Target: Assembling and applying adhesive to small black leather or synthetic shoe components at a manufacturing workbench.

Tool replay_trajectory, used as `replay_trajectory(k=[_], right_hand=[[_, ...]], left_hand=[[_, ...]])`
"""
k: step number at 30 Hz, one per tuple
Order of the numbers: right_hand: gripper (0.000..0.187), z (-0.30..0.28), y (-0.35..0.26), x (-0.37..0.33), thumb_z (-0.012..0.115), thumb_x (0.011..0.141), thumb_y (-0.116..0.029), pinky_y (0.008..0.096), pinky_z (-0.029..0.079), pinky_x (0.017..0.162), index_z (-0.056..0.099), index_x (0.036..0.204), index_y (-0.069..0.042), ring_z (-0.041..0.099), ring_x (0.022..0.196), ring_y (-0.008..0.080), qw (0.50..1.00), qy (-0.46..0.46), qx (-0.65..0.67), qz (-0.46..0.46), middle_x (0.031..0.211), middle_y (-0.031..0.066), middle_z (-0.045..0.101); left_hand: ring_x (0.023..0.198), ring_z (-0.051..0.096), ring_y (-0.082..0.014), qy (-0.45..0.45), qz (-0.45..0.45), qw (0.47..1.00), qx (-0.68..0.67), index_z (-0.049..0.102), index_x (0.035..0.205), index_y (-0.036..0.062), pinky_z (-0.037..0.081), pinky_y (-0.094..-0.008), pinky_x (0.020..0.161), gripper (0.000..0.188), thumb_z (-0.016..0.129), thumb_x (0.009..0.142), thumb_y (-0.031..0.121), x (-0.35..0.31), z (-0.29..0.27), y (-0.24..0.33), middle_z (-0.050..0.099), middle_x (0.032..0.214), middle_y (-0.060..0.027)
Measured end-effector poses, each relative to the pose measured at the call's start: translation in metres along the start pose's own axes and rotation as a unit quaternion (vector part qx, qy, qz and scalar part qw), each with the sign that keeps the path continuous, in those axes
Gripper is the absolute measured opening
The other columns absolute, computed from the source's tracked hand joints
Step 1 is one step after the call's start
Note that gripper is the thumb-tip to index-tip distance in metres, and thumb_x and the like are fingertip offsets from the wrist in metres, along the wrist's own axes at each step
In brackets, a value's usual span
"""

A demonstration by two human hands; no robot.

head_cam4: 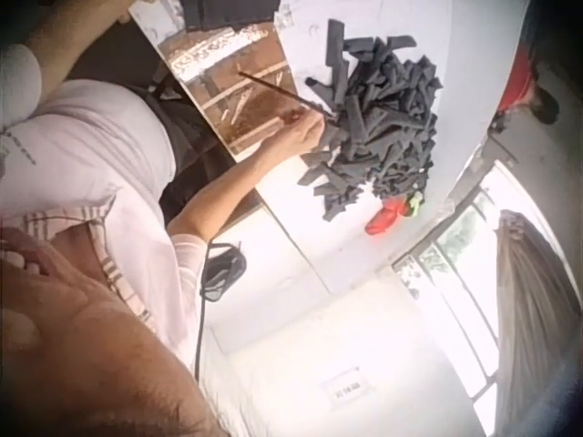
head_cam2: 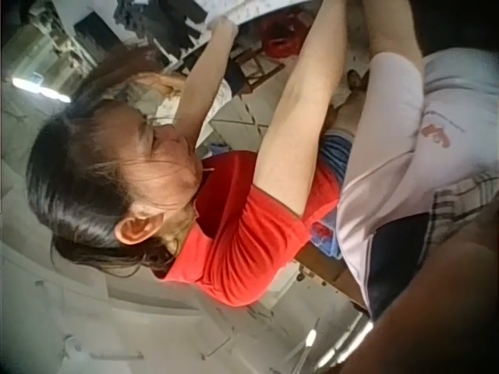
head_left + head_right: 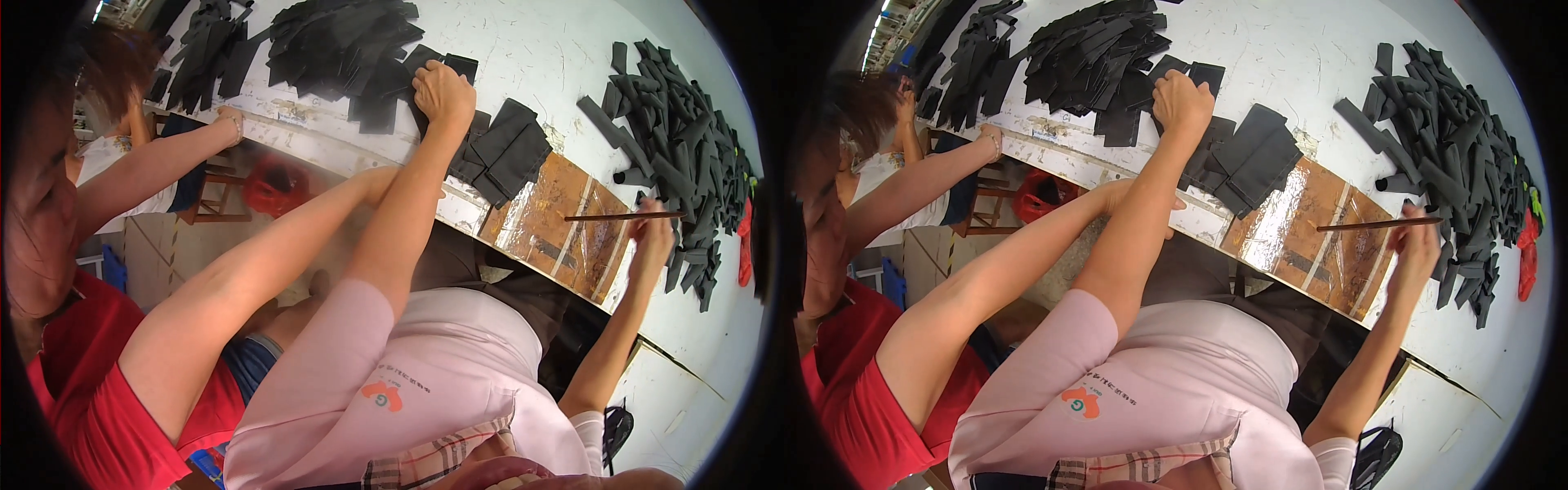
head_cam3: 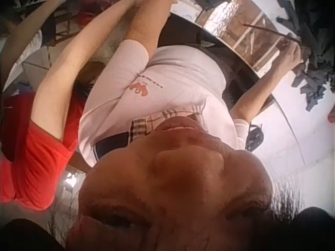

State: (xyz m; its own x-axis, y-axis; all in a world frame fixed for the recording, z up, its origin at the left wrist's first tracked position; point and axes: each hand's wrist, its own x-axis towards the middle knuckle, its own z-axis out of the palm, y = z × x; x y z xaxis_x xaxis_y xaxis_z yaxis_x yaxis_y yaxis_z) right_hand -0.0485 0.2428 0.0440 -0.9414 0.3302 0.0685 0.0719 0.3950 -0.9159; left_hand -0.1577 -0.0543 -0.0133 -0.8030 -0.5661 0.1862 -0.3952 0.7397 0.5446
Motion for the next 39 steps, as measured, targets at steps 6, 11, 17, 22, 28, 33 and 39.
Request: replay_trajectory(k=[6,11,17,22,28,33,39], right_hand=[[0.027,0.016,0.029,-0.06,0.047,0.085,-0.027,0.018,0.031,0.044,0.054,0.079,-0.001,0.039,0.049,0.0053,0.993,-0.026,0.085,0.082,0.06,0.0004,0.047],[0.022,0.04,0.01,-0.087,0.049,0.084,-0.022,0.0189,0.034,0.046,0.055,0.079,-0.002,0.043,0.052,0.0059,0.984,-0.138,0.076,0.078,0.06,0.0008,0.05],[0.014,0.066,-0.017,-0.094,0.053,0.079,-0.012,0.0246,0.041,0.052,0.055,0.08,0.002,0.05,0.056,0.0111,0.974,-0.222,0.034,-0.045,0.063,0.0057,0.054],[0.028,0.09,-0.049,-0.096,0.057,0.075,-0.009,0.0189,0.04,0.062,0.048,0.099,0.001,0.046,0.07,0.0077,0.941,-0.197,0.276,-0.01,0.082,0.0031,0.051],[0.014,0.078,-0.051,-0.095,0.059,0.077,-0.014,0.0208,0.04,0.048,0.058,0.073,0.0,0.046,0.056,0.006,0.949,-0.131,0.267,0.106,0.064,0.0002,0.049],[0.014,0.062,-0.046,-0.096,0.06,0.076,-0.014,0.0196,0.038,0.046,0.06,0.076,0.0,0.045,0.053,0.0043,0.974,-0.157,0.161,0.032,0.065,0.0001,0.053],[0.014,0.064,-0.047,-0.106,0.064,0.073,-0.015,0.0184,0.037,0.047,0.061,0.074,-0.001,0.044,0.053,0.0039,0.933,-0.14,0.307,0.126,0.063,-0.0017,0.054]], left_hand=[[0.08,0.056,-0.0337,-0.07,0.015,0.997,-0.025,0.055,0.077,-0.0025,0.045,-0.0381,0.07,0.019,0.061,0.068,0.014,0.027,0.018,-0.005,0.055,0.087,-0.0207],[0.06,0.058,-0.0313,0.008,0.013,0.938,-0.347,0.049,0.069,-0.0041,0.047,-0.0364,0.058,0.012,0.057,0.064,0.004,0.021,-0.005,-0.013,0.056,0.066,-0.0185],[0.045,0.044,-0.0092,-0.273,-0.227,0.583,-0.731,0.044,0.07,0.0059,0.033,-0.0199,0.038,0.014,0.055,0.074,-0.002,-0.046,-0.058,-0.002,0.045,0.058,-0.0022],[0.04,0.031,-0.0067,-0.441,-0.297,0.414,-0.739,0.045,0.066,0.0095,0.025,-0.0206,0.037,0.016,0.049,0.082,0.006,-0.12,-0.079,-0.013,0.034,0.05,0.0027],[0.047,0.042,-0.0083,-0.407,-0.316,0.504,-0.693,0.052,0.077,0.0056,0.033,-0.0185,0.044,0.004,0.054,0.079,0.008,-0.16,-0.087,0.002,0.048,0.061,-0.0001],[0.058,0.047,-0.005,-0.45,-0.205,0.59,-0.638,0.053,0.092,0.0045,0.033,-0.016,0.043,0.015,0.057,0.078,0.008,-0.155,-0.08,-0.011,0.055,0.079,-0.0019],[0.074,0.051,-0.0081,-0.46,-0.219,0.468,-0.722,0.053,0.096,0.008,0.037,-0.0192,0.049,0.016,0.054,0.08,0.006,-0.166,-0.075,-0.017,0.056,0.092,-0.0041]])
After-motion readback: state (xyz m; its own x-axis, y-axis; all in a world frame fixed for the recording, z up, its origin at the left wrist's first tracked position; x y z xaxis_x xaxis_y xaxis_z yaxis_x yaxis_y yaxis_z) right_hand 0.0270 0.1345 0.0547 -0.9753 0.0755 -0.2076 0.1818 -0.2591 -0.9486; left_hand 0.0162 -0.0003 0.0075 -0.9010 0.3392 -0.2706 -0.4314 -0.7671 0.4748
